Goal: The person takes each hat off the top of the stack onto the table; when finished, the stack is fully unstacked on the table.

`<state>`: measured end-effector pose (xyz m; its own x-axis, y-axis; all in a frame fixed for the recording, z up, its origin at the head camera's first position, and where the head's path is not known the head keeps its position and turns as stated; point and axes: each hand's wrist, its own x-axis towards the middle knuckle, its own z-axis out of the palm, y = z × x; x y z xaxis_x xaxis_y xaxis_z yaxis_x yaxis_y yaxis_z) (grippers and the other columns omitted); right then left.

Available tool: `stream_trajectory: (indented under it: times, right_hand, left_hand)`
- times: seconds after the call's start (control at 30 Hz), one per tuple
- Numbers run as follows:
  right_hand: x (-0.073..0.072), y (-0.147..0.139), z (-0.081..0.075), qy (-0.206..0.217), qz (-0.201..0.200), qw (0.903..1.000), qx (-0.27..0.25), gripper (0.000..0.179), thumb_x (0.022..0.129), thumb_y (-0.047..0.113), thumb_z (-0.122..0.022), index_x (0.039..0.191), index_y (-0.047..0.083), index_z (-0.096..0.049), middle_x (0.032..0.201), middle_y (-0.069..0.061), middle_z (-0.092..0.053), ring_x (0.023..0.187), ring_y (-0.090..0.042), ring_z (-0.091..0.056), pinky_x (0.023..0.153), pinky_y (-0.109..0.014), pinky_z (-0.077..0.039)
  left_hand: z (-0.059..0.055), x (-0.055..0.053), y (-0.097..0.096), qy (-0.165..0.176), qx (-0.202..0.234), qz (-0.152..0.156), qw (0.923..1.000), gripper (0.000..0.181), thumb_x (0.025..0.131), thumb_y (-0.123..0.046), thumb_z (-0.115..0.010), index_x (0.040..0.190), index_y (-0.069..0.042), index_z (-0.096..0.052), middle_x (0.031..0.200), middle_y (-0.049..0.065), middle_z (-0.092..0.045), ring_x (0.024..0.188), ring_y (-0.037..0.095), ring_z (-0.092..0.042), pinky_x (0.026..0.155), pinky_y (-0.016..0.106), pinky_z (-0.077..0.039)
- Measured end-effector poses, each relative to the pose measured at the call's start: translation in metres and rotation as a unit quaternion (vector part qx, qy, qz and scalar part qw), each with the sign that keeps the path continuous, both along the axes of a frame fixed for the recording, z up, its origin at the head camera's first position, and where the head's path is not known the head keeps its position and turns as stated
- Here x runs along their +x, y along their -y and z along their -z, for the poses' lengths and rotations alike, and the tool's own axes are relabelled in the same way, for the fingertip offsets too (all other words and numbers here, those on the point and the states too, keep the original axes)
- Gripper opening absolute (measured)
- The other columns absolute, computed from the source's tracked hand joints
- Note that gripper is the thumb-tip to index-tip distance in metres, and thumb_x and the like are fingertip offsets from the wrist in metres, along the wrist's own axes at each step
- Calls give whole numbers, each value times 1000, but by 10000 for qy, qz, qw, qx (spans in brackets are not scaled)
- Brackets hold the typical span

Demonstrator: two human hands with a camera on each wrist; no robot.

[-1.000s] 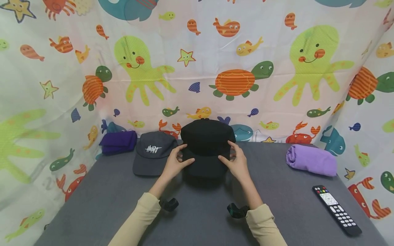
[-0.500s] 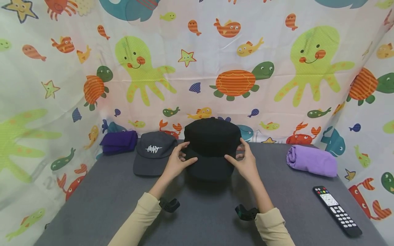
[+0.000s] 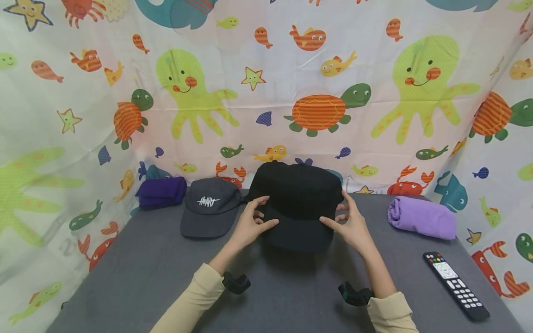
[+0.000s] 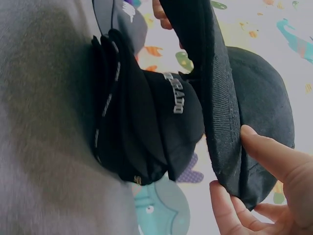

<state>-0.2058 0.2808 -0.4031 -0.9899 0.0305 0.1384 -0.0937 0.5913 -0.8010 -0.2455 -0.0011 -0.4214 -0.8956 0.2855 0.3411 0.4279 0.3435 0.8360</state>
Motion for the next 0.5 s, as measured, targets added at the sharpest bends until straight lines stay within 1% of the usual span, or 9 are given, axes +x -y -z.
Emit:
stream_trajectory:
  times: [0.2, 0.37, 0.5]
  right_hand:
    - [11, -17, 0, 126, -58, 9999, 10, 98, 83, 40, -68, 150, 15, -2, 120, -17, -42, 84, -2, -54, 66, -24, -51]
    - [21, -30, 1, 200, -124, 9997, 8, 96, 84, 37, -67, 150, 16, -1, 122, -18, -39, 84, 1, -53, 68, -24, -51]
    - [30, -40, 2, 220, -142, 9997, 35, 94, 86, 33, -67, 150, 13, -1, 124, -20, -39, 84, 5, -51, 68, -24, -51]
  left_hand:
    - [1, 10, -12, 191, -17, 167, 9997, 63, 80, -23, -74, 136, -18, -44, 123, 10, -44, 86, 19, -49, 71, 21, -47]
    - [2, 19, -21, 251, -41, 263, 9993, 63, 80, -23, -74, 135, -18, -45, 123, 9, -44, 87, 19, -50, 72, 22, -48]
    - [4, 25, -29, 315, -2, 416, 9986, 63, 79, -22, -75, 135, -18, -45, 123, 10, -44, 87, 19, -50, 72, 22, -49]
